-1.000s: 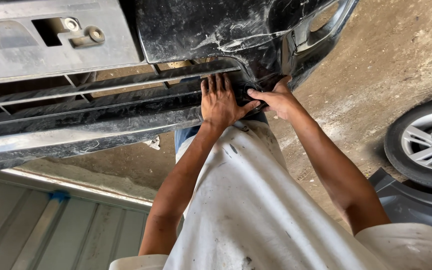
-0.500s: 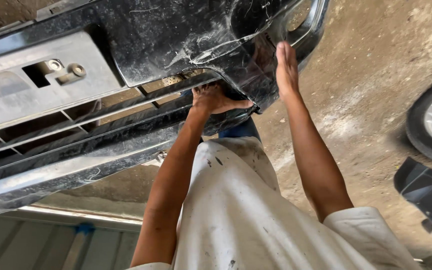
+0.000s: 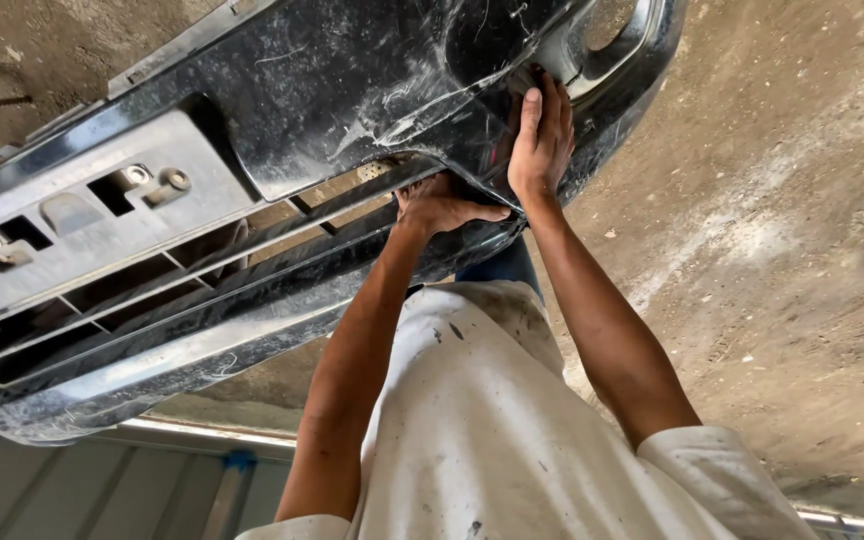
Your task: The person inspects a damaged black car bumper, then walks to retrieve a screwdriver. They return to the bumper and use the screwdriver to pry and scrape at the damaged area, working on the cracks and edges of the plastic.
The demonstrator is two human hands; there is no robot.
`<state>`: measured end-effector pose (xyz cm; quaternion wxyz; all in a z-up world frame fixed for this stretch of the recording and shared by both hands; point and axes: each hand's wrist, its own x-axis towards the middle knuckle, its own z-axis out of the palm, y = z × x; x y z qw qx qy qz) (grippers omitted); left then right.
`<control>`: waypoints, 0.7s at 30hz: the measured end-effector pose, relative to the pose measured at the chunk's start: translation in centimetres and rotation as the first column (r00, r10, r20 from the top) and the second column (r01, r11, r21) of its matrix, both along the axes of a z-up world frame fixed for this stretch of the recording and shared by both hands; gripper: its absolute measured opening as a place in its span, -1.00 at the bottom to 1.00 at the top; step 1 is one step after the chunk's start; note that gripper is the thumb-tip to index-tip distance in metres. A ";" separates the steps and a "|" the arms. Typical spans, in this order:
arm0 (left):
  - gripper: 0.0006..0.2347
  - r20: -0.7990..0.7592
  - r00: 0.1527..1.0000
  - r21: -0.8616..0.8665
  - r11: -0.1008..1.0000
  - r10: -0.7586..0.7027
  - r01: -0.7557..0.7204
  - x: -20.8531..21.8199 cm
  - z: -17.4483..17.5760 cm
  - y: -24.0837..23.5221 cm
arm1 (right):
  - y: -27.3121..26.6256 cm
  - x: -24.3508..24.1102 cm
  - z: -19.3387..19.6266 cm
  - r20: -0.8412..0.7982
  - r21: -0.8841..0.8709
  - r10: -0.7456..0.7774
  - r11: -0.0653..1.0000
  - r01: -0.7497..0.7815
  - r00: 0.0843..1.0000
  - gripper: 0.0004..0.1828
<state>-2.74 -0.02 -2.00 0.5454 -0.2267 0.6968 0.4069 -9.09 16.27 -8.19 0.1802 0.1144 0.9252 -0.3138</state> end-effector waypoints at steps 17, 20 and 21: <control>-0.25 -0.079 0.995 0.176 0.983 0.063 -0.048 1.1 -1.7 -1.6 | 0.0 -0.5 0.9 -0.028 -0.006 0.044 0.999 -0.044 0.999 -0.15; -0.25 -0.140 0.981 0.152 0.982 0.137 -0.115 3.5 -6.7 -0.5 | 1.0 -0.3 0.2 0.018 -0.032 0.083 0.996 -0.082 0.996 -0.12; -0.24 -0.196 0.964 0.148 0.977 0.179 -0.152 4.3 -9.2 0.1 | 1.4 -0.3 -0.1 0.047 -0.053 0.111 0.993 -0.109 0.993 -0.10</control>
